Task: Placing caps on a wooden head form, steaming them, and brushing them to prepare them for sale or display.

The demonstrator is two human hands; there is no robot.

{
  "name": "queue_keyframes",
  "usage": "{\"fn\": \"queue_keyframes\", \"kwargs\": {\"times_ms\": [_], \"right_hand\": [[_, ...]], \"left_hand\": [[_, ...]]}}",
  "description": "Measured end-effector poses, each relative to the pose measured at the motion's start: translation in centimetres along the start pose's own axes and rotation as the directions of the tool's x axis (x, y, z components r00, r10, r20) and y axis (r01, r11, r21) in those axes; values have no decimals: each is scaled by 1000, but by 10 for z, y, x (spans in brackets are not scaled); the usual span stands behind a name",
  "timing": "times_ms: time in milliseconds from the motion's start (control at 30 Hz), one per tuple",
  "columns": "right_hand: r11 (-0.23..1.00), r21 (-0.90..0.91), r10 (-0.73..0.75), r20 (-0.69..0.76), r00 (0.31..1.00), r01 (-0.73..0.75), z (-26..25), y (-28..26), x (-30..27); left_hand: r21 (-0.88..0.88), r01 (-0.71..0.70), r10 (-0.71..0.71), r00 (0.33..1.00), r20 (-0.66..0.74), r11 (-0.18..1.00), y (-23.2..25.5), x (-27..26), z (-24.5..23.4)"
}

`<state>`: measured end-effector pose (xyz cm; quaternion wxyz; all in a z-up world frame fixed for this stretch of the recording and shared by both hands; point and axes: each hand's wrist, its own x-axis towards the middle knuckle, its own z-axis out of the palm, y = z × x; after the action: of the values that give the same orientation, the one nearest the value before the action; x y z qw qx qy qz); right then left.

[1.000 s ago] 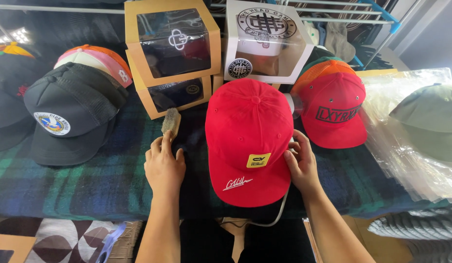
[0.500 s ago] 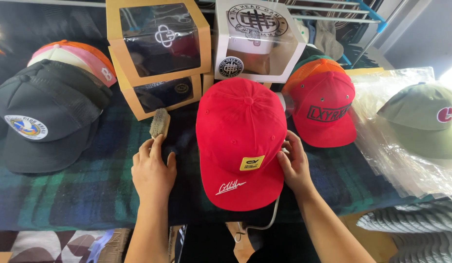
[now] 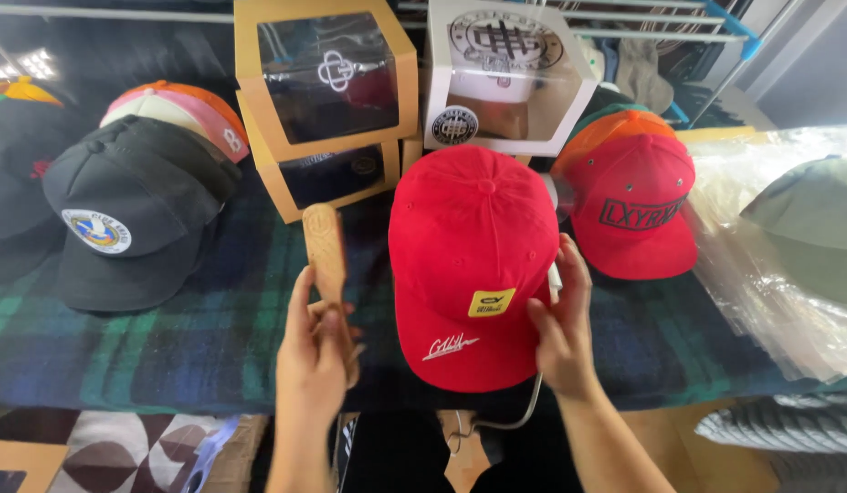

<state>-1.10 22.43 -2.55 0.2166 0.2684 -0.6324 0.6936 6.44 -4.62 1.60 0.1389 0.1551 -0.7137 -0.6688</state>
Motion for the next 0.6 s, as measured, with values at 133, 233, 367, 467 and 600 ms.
{"fn": "queue_keyframes", "kwargs": {"times_ms": [133,233,367,467,600], "right_hand": [[989,-144,10,-111,994,-26,9,2,-9],[999,-54,5,-82,997,-10,5,-5,0],[986,-168,-29,-112,993,10,-16,0,26],[991,-122,38,-164,986,-58,-26,20,33],[984,-121,130,-37,991,-133,-32,33,31]], "left_hand": [[84,-405,413,885,-214,911,-20,-42,37],[322,-688,744,663,-85,650,-39,-51,48],[305,-762,808,587,-43,571,-46,-43,55],[311,-738,789,610,-73,599,-49,-46,66],[289,-647,702,695,-157,705,-45,-54,83]]}}
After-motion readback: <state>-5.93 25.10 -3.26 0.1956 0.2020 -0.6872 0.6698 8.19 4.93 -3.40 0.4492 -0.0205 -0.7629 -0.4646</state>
